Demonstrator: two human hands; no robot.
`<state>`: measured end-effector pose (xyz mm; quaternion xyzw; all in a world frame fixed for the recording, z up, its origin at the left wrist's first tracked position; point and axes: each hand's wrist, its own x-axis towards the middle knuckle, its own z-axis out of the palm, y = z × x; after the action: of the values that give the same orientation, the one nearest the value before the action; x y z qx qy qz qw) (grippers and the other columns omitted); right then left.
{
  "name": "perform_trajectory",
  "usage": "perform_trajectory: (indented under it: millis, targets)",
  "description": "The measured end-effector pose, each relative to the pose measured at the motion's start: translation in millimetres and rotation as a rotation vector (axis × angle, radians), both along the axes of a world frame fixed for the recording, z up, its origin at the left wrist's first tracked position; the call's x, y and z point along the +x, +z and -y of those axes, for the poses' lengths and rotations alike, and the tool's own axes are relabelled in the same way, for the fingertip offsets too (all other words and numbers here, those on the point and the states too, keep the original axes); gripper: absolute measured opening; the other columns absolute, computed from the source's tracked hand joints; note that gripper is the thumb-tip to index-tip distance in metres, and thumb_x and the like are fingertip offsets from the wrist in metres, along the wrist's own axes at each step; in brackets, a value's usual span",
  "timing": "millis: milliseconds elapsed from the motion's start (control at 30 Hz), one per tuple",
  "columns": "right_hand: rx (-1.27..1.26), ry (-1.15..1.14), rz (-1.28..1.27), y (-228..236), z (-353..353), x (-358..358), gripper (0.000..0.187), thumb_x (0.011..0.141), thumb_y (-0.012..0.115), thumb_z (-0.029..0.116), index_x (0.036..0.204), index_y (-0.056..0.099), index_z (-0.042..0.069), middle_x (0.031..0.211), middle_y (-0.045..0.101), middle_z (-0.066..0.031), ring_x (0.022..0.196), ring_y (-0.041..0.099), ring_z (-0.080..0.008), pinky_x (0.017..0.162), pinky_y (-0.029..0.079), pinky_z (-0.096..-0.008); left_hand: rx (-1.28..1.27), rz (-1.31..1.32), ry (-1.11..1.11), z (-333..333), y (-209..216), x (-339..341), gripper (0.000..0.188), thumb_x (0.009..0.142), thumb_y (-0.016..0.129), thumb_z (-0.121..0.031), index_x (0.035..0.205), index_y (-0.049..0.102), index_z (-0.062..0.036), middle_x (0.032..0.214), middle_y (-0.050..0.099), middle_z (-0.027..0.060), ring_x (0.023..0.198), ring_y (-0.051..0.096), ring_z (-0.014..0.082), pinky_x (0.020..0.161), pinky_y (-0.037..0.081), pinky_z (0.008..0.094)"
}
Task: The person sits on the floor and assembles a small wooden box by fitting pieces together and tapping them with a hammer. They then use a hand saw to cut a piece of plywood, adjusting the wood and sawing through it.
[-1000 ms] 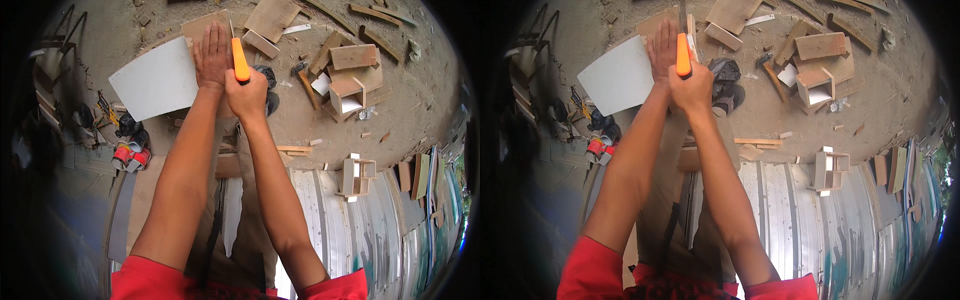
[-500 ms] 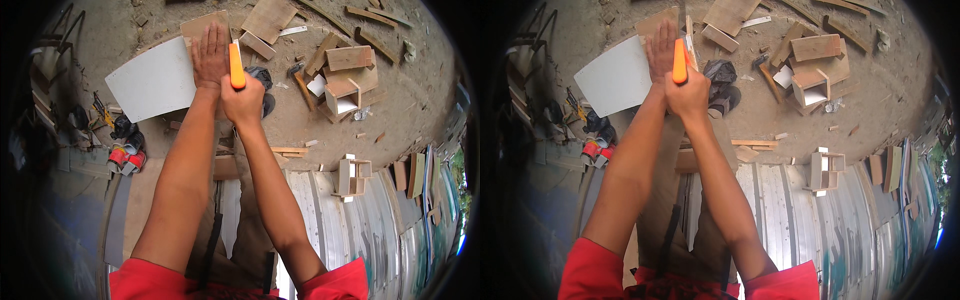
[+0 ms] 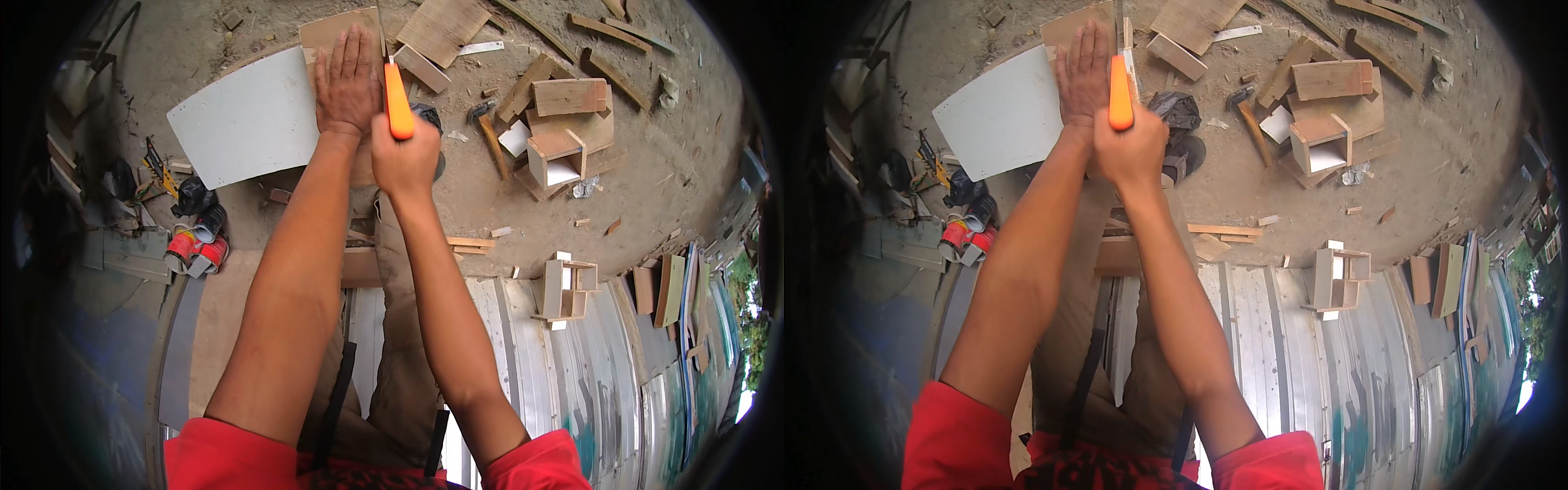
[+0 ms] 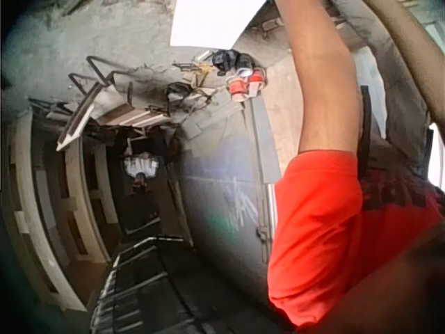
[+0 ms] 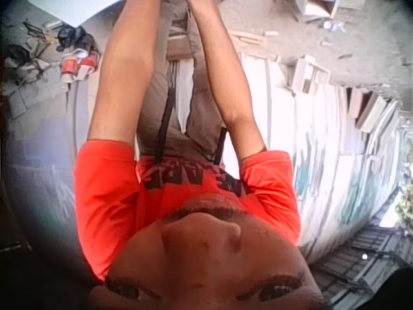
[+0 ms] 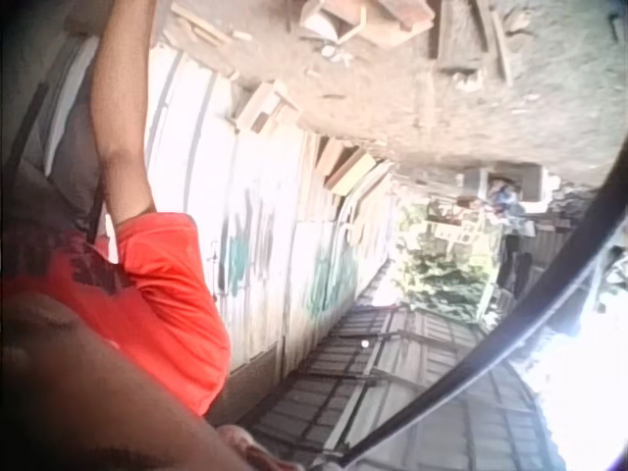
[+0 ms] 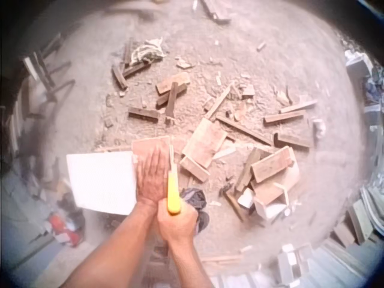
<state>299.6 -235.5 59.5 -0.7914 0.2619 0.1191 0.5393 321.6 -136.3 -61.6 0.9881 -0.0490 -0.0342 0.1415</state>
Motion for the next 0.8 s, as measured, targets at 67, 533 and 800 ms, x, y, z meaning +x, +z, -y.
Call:
perform_trajectory:
  millis: [67, 533, 800]
  targets:
    - [0.106, -0.09, -0.097, 0, -5, 49, 0.026, 0.083, 0.064, 0.016, 0.07, 0.057, -0.005, 0.056, 0.056, -0.0182, 0.051, 0.05, -0.0155, 0.053, 0.044, -0.0369, 0.032, 0.019, 0.009, -2, -8, 5, 0.069, 0.093, 0.046, -0.032, 0.157, 0.026, -0.0188, 0.164, 0.021, -0.0024, 0.15, 0.02, 0.0149, 0.123, 0.011, 0.0459]
    - [0.042, 0.051, -0.084, 23, 14, -35, 0.019, 0.083, 0.064, 0.011, 0.072, 0.057, -0.003, 0.057, 0.053, -0.0161, 0.048, 0.048, -0.0196, 0.052, 0.042, -0.0364, -0.031, 0.007, 0.037, 2, -3, -2, 0.069, 0.093, 0.046, -0.031, 0.158, 0.025, -0.0193, 0.164, 0.021, -0.0031, 0.15, 0.02, 0.0143, 0.123, 0.011, 0.0452]
    - [0.074, 0.055, -0.212, 134, 41, -136, 0.008, 0.083, 0.065, 0.004, 0.081, 0.065, -0.004, 0.059, 0.057, -0.0099, 0.054, 0.06, -0.016, 0.054, 0.047, -0.0312, -0.059, 0.013, 0.099, -3, 3, -1, 0.068, 0.093, 0.045, -0.033, 0.158, 0.025, -0.0207, 0.164, 0.023, -0.0044, 0.149, 0.021, 0.0128, 0.124, 0.011, 0.0434]
